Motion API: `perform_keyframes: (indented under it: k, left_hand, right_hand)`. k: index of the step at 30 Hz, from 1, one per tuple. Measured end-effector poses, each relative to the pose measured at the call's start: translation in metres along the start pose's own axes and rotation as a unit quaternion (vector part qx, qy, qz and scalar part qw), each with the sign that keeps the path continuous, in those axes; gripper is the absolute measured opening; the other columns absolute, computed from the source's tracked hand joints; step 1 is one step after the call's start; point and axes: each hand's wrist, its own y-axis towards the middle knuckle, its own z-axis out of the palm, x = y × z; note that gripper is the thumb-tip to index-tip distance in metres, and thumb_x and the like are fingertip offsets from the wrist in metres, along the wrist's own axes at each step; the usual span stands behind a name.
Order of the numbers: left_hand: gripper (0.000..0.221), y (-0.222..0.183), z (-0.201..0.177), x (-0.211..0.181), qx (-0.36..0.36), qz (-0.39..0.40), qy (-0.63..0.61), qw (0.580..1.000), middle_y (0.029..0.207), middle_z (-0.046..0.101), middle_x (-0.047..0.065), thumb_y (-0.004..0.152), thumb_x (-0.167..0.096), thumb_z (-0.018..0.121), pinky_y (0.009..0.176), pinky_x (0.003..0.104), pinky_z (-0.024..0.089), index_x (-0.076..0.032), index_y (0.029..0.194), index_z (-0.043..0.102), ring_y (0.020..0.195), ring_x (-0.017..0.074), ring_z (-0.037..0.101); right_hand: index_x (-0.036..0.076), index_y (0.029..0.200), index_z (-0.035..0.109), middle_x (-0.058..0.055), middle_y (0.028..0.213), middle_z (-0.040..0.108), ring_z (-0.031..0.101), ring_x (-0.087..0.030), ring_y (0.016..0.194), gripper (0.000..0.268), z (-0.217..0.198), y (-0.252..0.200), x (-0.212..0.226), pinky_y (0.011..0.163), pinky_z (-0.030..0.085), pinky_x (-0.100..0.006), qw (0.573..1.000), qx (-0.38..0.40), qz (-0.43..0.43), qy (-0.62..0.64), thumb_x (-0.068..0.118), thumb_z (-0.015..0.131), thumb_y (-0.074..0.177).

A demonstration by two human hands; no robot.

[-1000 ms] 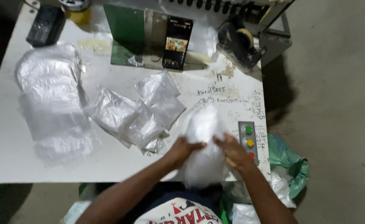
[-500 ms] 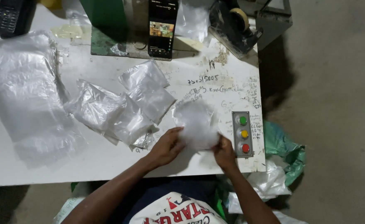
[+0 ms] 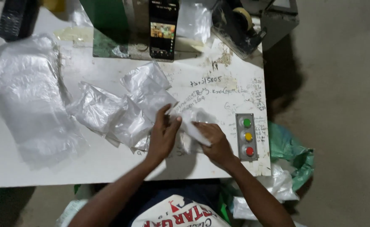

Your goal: The person is picking up individual plastic bags, smoothing them out on a table, and folding them.

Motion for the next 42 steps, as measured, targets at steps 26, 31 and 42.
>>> perform_keyframes:
  k: [26,31,42]
  left_hand:
    - [0.020,-0.060,-0.217,0.147,-0.580,0.175,0.107,0.788,0.082,0.070,-0.001,0.084,-0.015,0.088,0.068,0.027,0.051,-0.012,0.090,0.069,0.068,0.0097,0.060]
    - [0.015,-0.062,-0.282,0.177,-0.536,0.128,0.316,0.772,0.093,0.066,0.008,0.086,-0.020,0.083,0.079,0.039,0.049,-0.009,0.096,0.077,0.088,0.0262,0.063]
    - [0.044,-0.007,-0.059,0.108,-0.135,0.196,0.006,0.971,0.107,0.070,0.024,0.108,-0.040,0.045,0.093,0.052,0.049,-0.005,0.127,0.063,0.099,0.0399,0.068]
  right_hand:
    - [0.004,0.143,0.045,-0.024,0.147,0.047,0.056,-0.050,0.124,0.058,0.001,0.005,0.082,0.063,0.065,-0.053,0.794,-0.258,0.474,0.279,0.006,0.070,0.091]
    - [0.007,0.131,0.066,-0.011,0.123,0.069,0.070,-0.024,0.100,0.044,0.020,-0.007,0.063,0.075,0.061,-0.034,0.799,-0.209,0.467,0.316,0.005,0.074,0.087]
    - [-0.008,0.120,0.059,-0.019,0.098,0.059,0.058,-0.027,0.090,0.065,0.014,-0.064,-0.004,0.083,0.046,-0.051,0.700,-0.384,0.567,0.205,0.011,0.097,0.071]
